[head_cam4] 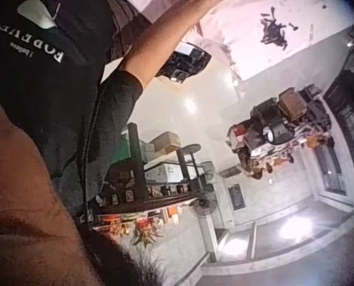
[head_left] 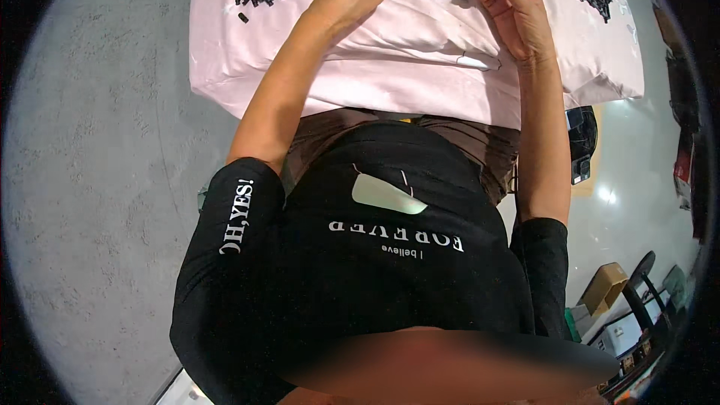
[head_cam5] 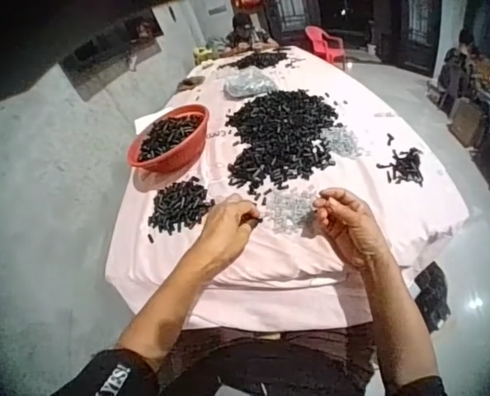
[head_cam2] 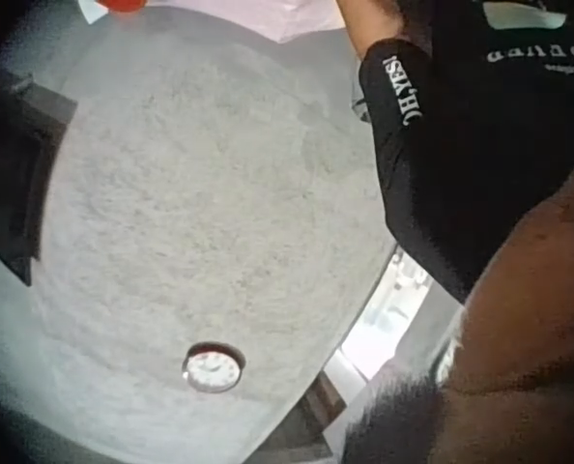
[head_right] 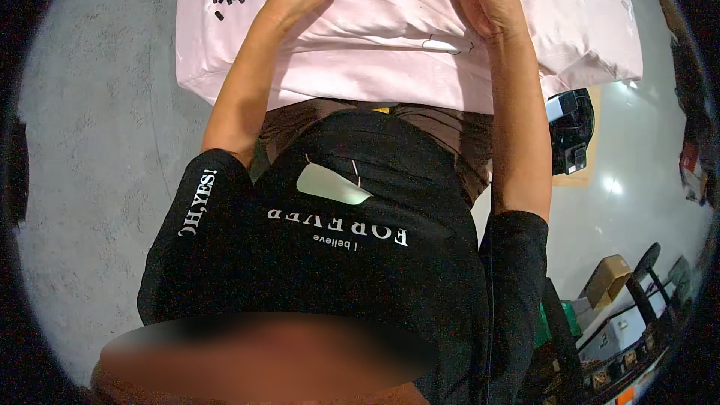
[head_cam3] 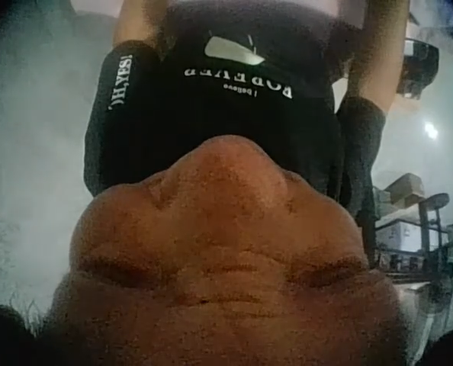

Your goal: Assembling small black plastic components by manually attaching small clear parts to them on a workbench.

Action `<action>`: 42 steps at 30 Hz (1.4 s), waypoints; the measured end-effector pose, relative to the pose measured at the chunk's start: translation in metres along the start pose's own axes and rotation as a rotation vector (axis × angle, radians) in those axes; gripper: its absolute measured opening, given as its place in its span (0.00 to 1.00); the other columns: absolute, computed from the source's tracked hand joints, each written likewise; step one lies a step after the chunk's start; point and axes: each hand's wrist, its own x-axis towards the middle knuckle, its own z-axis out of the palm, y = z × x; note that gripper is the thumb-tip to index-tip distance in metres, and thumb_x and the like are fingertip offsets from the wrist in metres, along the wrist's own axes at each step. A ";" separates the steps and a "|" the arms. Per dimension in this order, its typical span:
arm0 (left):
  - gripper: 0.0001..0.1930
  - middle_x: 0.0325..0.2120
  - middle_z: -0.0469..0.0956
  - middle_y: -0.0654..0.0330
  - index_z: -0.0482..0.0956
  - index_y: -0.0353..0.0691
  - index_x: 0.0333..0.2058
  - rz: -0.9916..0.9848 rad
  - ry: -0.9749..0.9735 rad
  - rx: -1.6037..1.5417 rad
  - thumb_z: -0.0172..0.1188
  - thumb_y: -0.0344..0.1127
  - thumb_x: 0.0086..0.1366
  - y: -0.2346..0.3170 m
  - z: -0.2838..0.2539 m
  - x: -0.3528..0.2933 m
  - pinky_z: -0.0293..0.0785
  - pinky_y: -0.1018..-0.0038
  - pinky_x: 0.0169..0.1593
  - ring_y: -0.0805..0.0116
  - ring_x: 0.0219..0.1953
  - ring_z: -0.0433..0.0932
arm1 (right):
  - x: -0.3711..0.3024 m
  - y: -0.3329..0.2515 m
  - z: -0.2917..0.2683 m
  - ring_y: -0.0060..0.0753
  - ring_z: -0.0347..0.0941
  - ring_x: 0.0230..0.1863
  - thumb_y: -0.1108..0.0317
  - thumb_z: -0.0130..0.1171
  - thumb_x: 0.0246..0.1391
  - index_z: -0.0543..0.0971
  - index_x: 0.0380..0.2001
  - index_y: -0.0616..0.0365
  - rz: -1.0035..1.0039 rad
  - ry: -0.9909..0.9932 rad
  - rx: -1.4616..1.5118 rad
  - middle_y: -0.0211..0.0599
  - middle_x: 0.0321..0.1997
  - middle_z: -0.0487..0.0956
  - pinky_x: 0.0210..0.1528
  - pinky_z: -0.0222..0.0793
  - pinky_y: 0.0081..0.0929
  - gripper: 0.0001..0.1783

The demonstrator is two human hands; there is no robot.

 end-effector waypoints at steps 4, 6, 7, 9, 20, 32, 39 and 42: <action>0.03 0.32 0.79 0.48 0.81 0.34 0.33 0.089 0.017 -0.023 0.60 0.23 0.61 -0.001 0.003 0.000 0.74 0.61 0.43 0.47 0.39 0.79 | 0.008 0.012 -0.021 0.22 0.79 0.44 0.73 0.58 0.67 0.79 0.54 0.64 -0.105 -0.159 -0.413 0.41 0.48 0.84 0.47 0.75 0.17 0.14; 0.04 0.31 0.78 0.47 0.79 0.34 0.34 0.113 0.048 0.005 0.58 0.21 0.61 0.007 0.003 -0.003 0.74 0.60 0.42 0.46 0.36 0.78 | 0.007 0.016 -0.020 0.21 0.79 0.43 0.73 0.59 0.67 0.79 0.53 0.63 -0.145 -0.159 -0.498 0.39 0.47 0.85 0.47 0.75 0.17 0.14; 0.04 0.31 0.78 0.47 0.79 0.34 0.34 0.112 0.047 0.005 0.58 0.21 0.61 0.007 0.004 -0.005 0.74 0.60 0.42 0.46 0.36 0.78 | 0.003 0.018 -0.016 0.21 0.80 0.42 0.72 0.60 0.66 0.79 0.53 0.63 -0.185 -0.160 -0.581 0.38 0.46 0.85 0.47 0.75 0.16 0.14; 0.07 0.30 0.77 0.46 0.77 0.34 0.37 0.126 0.030 -0.087 0.56 0.20 0.60 0.009 0.007 -0.007 0.74 0.59 0.40 0.45 0.34 0.79 | -0.001 0.018 -0.008 0.21 0.80 0.43 0.72 0.62 0.65 0.80 0.52 0.63 -0.192 -0.129 -0.651 0.36 0.46 0.85 0.47 0.75 0.17 0.14; 0.11 0.30 0.81 0.49 0.77 0.32 0.39 0.392 0.123 -0.379 0.53 0.16 0.58 0.029 0.039 -0.001 0.78 0.65 0.38 0.55 0.34 0.83 | -0.006 0.013 -0.004 0.20 0.79 0.39 0.70 0.61 0.66 0.82 0.49 0.64 -0.119 -0.217 -0.709 0.33 0.39 0.84 0.45 0.75 0.18 0.12; 0.10 0.30 0.79 0.48 0.80 0.32 0.37 0.235 0.071 -0.196 0.54 0.17 0.58 0.013 0.013 -0.009 0.75 0.66 0.39 0.54 0.33 0.80 | -0.003 0.016 -0.005 0.19 0.76 0.33 0.74 0.58 0.67 0.79 0.44 0.62 -0.077 -0.151 -0.474 0.31 0.36 0.81 0.39 0.75 0.17 0.06; 0.08 0.33 0.78 0.47 0.81 0.33 0.35 0.178 -0.038 -0.064 0.56 0.20 0.57 0.034 0.023 -0.009 0.75 0.58 0.45 0.45 0.40 0.78 | -0.002 0.017 -0.010 0.15 0.75 0.32 0.72 0.59 0.67 0.81 0.44 0.60 -0.111 -0.130 -0.500 0.25 0.34 0.80 0.37 0.72 0.13 0.05; 0.07 0.33 0.77 0.47 0.80 0.34 0.34 0.187 -0.047 -0.010 0.56 0.21 0.57 0.033 0.026 -0.008 0.74 0.56 0.46 0.44 0.40 0.77 | -0.002 0.016 -0.009 0.13 0.74 0.32 0.72 0.59 0.67 0.81 0.44 0.59 -0.118 -0.117 -0.536 0.25 0.34 0.80 0.37 0.72 0.12 0.05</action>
